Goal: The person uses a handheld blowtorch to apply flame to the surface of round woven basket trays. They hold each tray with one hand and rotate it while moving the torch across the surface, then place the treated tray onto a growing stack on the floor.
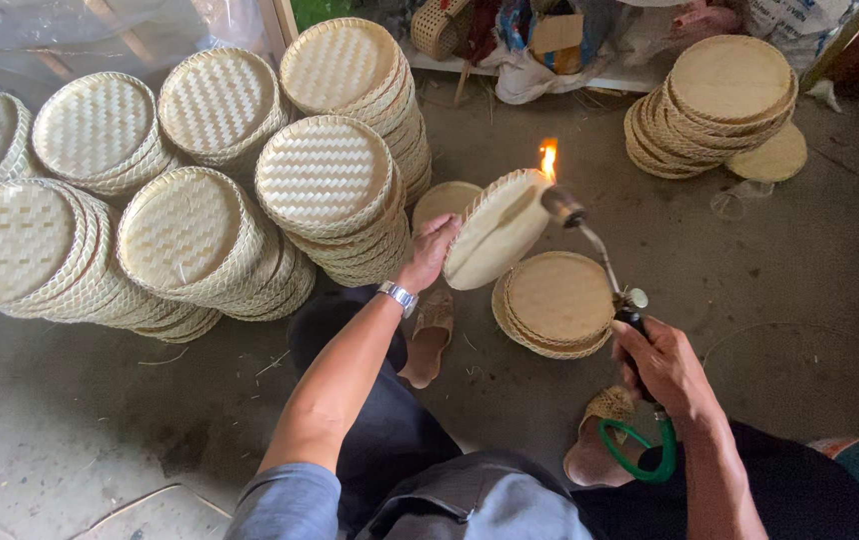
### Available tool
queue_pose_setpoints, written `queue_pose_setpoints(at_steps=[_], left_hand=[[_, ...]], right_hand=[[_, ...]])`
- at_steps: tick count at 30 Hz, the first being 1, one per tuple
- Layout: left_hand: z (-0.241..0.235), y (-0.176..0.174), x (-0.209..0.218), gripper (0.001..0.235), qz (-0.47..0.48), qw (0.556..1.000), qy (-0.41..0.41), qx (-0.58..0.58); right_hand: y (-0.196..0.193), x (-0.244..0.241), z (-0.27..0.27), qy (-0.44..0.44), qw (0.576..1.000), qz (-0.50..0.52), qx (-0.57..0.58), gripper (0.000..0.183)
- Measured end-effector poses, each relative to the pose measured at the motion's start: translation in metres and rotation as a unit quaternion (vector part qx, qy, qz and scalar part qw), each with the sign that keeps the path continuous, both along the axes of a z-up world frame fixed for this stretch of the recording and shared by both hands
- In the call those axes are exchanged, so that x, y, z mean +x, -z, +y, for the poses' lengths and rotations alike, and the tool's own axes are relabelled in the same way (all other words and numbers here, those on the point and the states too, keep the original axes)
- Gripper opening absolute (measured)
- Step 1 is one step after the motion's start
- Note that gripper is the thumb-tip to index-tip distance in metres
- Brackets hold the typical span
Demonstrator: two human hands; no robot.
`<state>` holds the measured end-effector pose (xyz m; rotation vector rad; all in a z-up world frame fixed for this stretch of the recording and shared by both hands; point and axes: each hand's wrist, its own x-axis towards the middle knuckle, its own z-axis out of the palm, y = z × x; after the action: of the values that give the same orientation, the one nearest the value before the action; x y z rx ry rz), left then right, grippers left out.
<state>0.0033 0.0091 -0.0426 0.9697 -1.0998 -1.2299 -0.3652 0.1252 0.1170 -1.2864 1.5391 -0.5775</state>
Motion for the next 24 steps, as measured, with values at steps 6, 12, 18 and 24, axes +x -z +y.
queue_pose_setpoints(at_steps=[6,12,18,24], left_hand=[[-0.014,0.027,0.010,0.016,0.151,0.988,0.031,0.021],[-0.011,0.023,-0.003,0.021,0.198,0.976,0.068,0.053],[-0.016,0.019,-0.008,0.020,0.252,0.962,-0.002,0.100],[-0.021,0.021,-0.001,0.014,0.350,0.932,-0.056,0.072]], right_hand=[[0.000,0.000,0.003,0.004,1.000,-0.013,-0.020,0.039],[-0.011,0.008,0.002,-0.084,0.996,-0.020,-0.020,0.040],[-0.020,0.015,0.007,-0.056,0.998,0.025,0.012,0.039],[-0.015,0.014,0.016,-0.081,0.997,-0.009,0.019,0.037]])
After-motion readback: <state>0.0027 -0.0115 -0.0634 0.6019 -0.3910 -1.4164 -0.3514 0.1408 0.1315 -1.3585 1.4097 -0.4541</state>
